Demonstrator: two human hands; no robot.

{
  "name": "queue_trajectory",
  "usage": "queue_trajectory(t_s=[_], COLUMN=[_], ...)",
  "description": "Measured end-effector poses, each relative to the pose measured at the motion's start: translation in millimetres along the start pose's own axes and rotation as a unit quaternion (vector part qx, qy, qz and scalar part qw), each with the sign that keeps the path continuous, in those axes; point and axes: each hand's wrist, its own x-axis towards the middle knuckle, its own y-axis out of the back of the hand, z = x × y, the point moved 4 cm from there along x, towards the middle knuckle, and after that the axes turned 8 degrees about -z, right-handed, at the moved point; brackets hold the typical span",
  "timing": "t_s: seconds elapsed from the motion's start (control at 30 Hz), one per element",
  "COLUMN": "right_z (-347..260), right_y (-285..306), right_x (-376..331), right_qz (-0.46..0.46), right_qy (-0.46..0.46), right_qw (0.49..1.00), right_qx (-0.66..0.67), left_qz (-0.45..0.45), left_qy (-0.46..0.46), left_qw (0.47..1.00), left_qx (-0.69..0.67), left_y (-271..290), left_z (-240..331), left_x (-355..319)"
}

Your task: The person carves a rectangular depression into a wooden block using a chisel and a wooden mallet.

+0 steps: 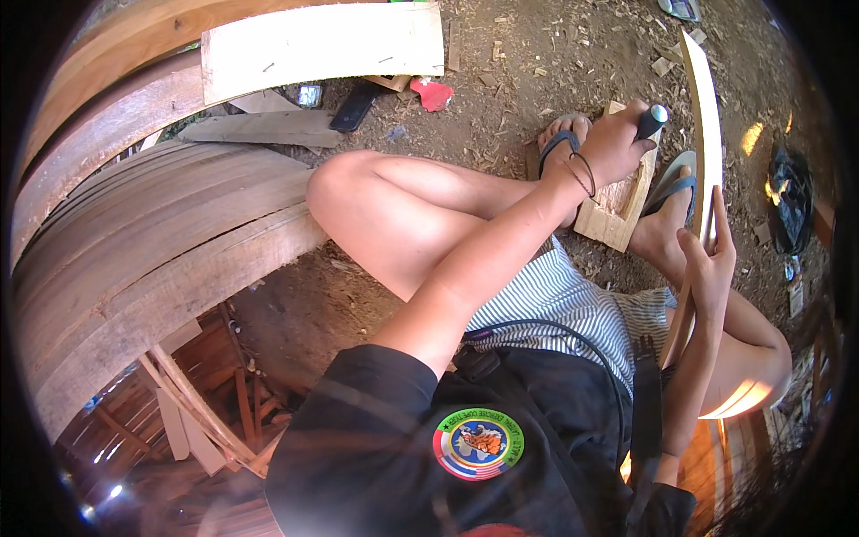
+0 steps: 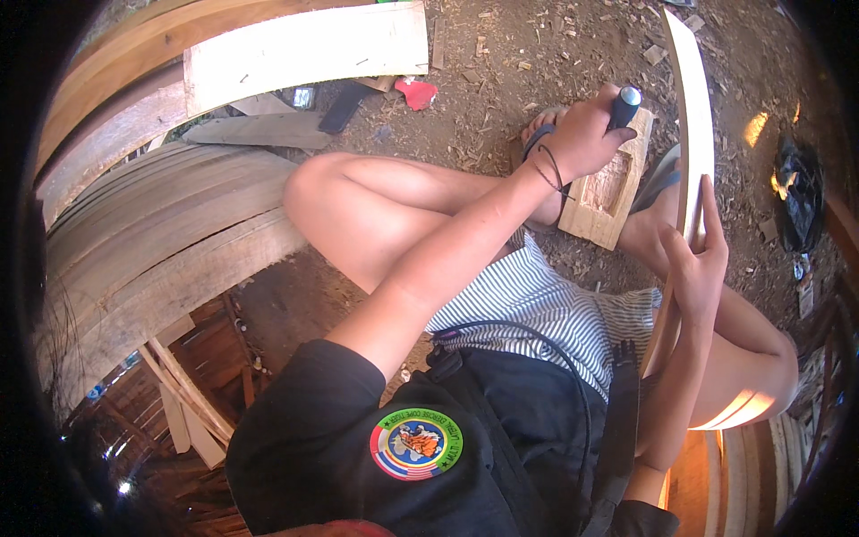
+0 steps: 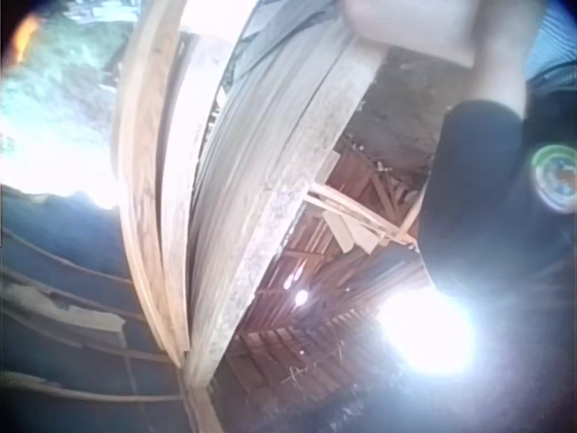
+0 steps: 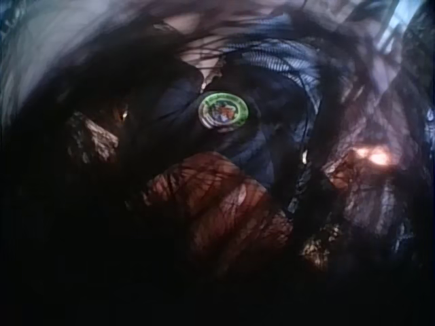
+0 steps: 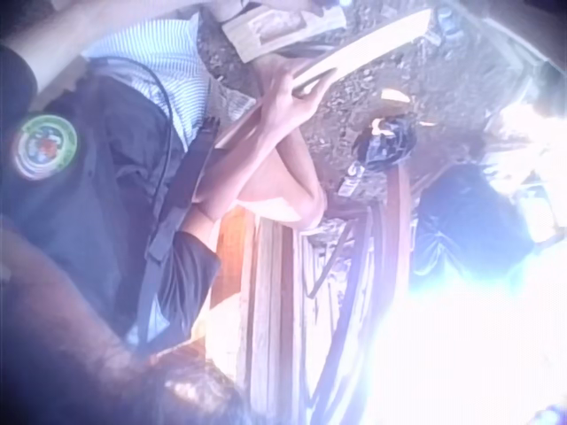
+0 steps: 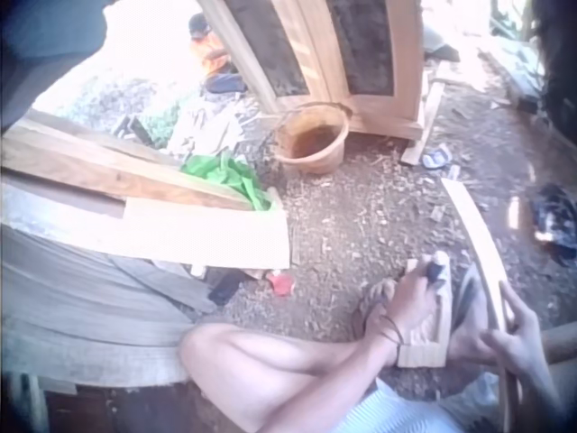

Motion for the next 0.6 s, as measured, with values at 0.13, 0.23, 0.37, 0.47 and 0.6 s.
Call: queue_trajectory(t_s=[0.13, 0.23, 0.37, 0.47, 0.6], right_z=[-0.5, 1.3, 1.1, -0.9, -6.0], right_y=[0.3, 0.7, 0.1, -0.2, -3.1], right_x=[0.7, 1.7, 2.6, 2.2, 3.3], right_qz=[-0.013, 0.003, 0.009, -0.005, -0.018], right_qy=[-0.02, 0.004, 0.014, -0.008, -0.039], right_qw=[1.0, 1.0, 1.0, 1.0, 0.999], right_qx=[-0.011, -0.012, -0.008, 0.002, -0.005], left_qz=[0.018, 0.068, 0.087, 0.04, -0.026], left_qy=[-0.01, -0.075, -0.039, 0.045, 0.081], left_qw=[1.0, 0.994, 0.995, 0.994, 0.996], left_qx=[-0.004, 0.044, -0.024, -0.093, -0.023], left_y=[-2.5, -0.2, 8.0, 5.0, 2.5], left_z=[1.5, 7.6, -7.1, -21.2, -13.5], left_x=[-3.0, -4.7, -0.1, 0.2, -5.1])
